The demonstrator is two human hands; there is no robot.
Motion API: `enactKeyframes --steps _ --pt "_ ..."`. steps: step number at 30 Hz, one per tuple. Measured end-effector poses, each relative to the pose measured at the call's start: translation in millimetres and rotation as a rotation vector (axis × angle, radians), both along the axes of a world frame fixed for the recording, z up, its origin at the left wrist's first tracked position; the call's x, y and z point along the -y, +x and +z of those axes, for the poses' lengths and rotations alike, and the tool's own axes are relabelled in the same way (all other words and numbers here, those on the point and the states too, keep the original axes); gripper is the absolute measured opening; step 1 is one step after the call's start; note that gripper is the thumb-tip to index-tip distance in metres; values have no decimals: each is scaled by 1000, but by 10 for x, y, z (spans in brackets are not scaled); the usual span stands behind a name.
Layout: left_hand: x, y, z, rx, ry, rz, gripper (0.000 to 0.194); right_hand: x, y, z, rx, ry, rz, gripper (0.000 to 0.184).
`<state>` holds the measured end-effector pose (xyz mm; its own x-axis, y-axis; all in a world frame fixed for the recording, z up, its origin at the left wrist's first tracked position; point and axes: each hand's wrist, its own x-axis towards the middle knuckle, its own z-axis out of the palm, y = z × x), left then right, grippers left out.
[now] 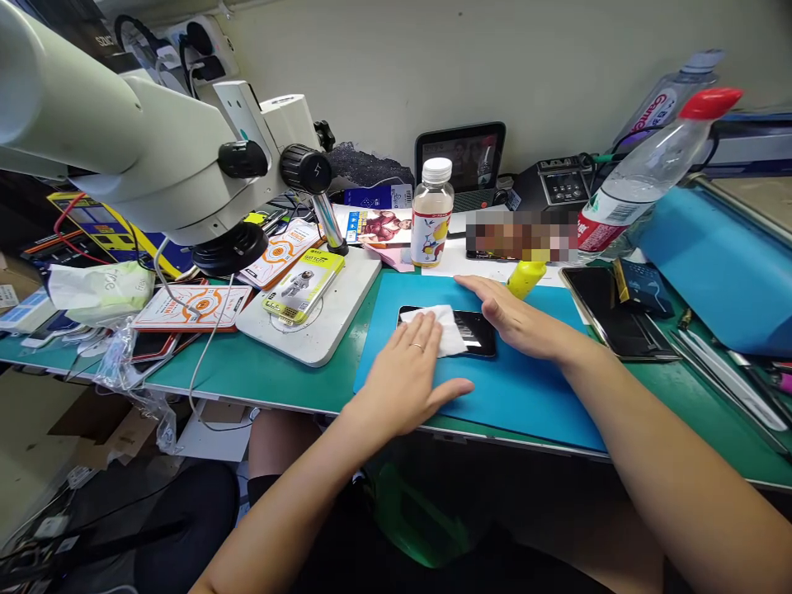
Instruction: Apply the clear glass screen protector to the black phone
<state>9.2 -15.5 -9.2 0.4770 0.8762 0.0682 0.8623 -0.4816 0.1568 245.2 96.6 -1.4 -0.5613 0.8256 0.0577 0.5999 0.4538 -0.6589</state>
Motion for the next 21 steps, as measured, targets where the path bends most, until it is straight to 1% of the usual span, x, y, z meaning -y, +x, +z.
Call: enactKeyframes --steps 2,5,8,10,12,15,19,21 --pt "-32 -132 -12 0 -10 32 97 15 -8 20 3 -4 -5 113" --pt "-132 -234 20 -6 -42 44 95 32 -23 49 9 -9 -9 116" --pt "-281 -247 85 -17 -104 60 91 37 -31 60 11 -5 -10 118" --pt "-355 -217 119 -24 -135 87 91 39 -33 58 9 0 -16 116" --pt "-369 -150 141 -32 -139 113 96 41 -34 52 7 4 -18 113" --pt "-259 19 161 -64 -127 119 110 33 -34 32 0 8 -12 110" --pt "-41 319 178 -88 -110 53 120 -2 -27 -5 -8 6 0 118" --pt "16 464 173 -97 -79 1 121 -18 -23 -17 -14 6 6 122"
